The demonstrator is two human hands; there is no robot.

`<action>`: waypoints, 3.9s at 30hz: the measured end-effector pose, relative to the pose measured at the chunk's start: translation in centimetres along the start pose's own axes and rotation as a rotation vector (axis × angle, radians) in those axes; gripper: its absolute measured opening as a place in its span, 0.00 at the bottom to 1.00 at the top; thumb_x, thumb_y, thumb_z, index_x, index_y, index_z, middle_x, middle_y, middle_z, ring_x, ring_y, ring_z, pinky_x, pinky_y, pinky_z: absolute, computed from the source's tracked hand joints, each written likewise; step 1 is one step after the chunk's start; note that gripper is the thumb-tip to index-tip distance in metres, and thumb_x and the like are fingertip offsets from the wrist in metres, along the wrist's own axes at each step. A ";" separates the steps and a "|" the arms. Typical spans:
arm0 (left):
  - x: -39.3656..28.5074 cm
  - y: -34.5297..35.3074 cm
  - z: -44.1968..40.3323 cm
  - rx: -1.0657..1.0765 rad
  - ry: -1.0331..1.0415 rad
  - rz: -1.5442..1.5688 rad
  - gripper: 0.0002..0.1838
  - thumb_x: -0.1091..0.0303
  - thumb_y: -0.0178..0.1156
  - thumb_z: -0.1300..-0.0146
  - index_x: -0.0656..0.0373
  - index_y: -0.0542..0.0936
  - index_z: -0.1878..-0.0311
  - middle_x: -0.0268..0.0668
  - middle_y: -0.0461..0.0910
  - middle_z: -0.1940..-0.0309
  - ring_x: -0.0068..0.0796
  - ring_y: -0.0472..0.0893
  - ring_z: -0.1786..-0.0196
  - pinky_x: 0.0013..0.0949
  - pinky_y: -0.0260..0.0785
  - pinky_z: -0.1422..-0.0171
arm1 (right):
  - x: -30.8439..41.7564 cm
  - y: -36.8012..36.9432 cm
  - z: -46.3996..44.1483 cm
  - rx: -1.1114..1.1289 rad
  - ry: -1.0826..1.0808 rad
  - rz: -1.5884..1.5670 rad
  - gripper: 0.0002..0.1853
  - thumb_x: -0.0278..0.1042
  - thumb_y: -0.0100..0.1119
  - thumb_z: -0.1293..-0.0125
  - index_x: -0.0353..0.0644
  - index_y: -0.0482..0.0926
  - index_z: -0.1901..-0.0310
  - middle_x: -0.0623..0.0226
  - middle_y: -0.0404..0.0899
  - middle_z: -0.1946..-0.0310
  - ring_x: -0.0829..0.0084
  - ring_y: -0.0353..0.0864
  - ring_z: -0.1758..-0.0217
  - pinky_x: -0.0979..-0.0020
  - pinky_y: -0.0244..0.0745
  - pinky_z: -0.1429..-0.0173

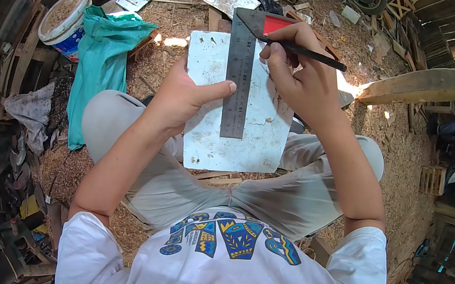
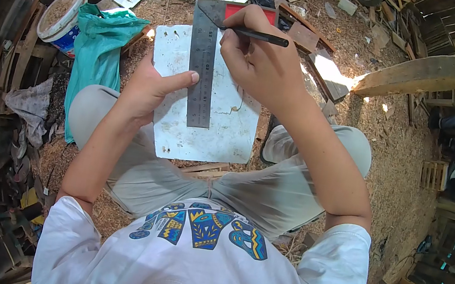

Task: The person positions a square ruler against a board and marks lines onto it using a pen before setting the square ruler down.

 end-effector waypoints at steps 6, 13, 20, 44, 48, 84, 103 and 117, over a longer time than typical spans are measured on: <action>-0.1 0.0 0.0 -0.004 0.006 -0.014 0.31 0.78 0.71 0.37 0.63 0.72 0.31 0.41 0.83 0.41 0.32 0.84 0.40 0.39 0.79 0.34 | -0.2 0.3 0.1 -0.004 0.012 -0.040 0.07 0.29 0.63 0.29 0.38 0.77 0.54 0.62 0.84 0.70 0.71 0.87 0.69 0.70 0.79 0.65; 0.2 -0.2 0.0 -0.002 -0.003 -0.015 0.31 0.78 0.72 0.38 0.63 0.73 0.32 0.40 0.84 0.41 0.32 0.85 0.40 0.38 0.79 0.34 | -0.2 0.4 0.1 0.008 -0.020 -0.048 0.07 0.29 0.64 0.30 0.40 0.77 0.54 0.63 0.84 0.69 0.68 0.86 0.71 0.69 0.79 0.66; -0.1 0.1 0.1 -0.027 0.009 0.036 0.27 0.81 0.72 0.39 0.63 0.77 0.37 0.39 0.85 0.45 0.31 0.86 0.45 0.37 0.80 0.38 | 0.4 0.1 0.3 0.057 -0.042 -0.029 0.08 0.27 0.65 0.32 0.41 0.76 0.56 0.62 0.83 0.72 0.65 0.84 0.72 0.67 0.78 0.67; -0.5 -0.5 -0.1 -0.038 -0.017 0.016 0.28 0.78 0.73 0.38 0.62 0.77 0.35 0.38 0.85 0.43 0.30 0.86 0.43 0.37 0.79 0.36 | 0.8 0.4 0.8 0.083 -0.140 -0.025 0.07 0.25 0.64 0.34 0.40 0.77 0.57 0.62 0.80 0.73 0.64 0.83 0.70 0.65 0.76 0.64; -0.6 -0.5 0.0 -0.033 -0.012 0.038 0.28 0.78 0.73 0.38 0.63 0.76 0.34 0.40 0.85 0.43 0.31 0.86 0.43 0.37 0.80 0.36 | 0.4 -0.3 0.6 -0.038 -0.118 -0.086 0.06 0.24 0.63 0.33 0.38 0.80 0.55 0.64 0.82 0.71 0.67 0.82 0.68 0.67 0.76 0.61; -0.3 0.0 0.1 -0.023 0.015 -0.008 0.26 0.80 0.71 0.38 0.64 0.77 0.36 0.39 0.85 0.44 0.30 0.85 0.43 0.36 0.79 0.36 | -0.1 -0.2 0.4 -0.005 -0.087 -0.021 0.07 0.31 0.64 0.27 0.42 0.79 0.52 0.63 0.83 0.70 0.67 0.83 0.70 0.67 0.76 0.65; -0.5 -0.7 -0.2 -0.055 0.039 0.019 0.24 0.80 0.71 0.38 0.64 0.79 0.38 0.39 0.86 0.46 0.29 0.86 0.46 0.35 0.81 0.39 | 0.7 0.5 0.9 0.037 -0.146 -0.047 0.07 0.28 0.66 0.31 0.41 0.79 0.55 0.60 0.84 0.69 0.59 0.85 0.65 0.61 0.77 0.60; -0.7 -0.6 0.1 -0.033 0.005 -0.002 0.28 0.78 0.72 0.39 0.64 0.77 0.35 0.40 0.85 0.44 0.31 0.86 0.44 0.37 0.80 0.37 | 0.0 0.3 0.6 -0.028 -0.129 -0.046 0.07 0.26 0.65 0.30 0.40 0.79 0.53 0.59 0.84 0.67 0.59 0.84 0.64 0.63 0.76 0.58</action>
Point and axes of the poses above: each hand's wrist, its own z-axis away from the middle knuckle, its own y-axis out of the palm, x = y × z, the point moved 2 cm from there along -z, towards the middle knuckle
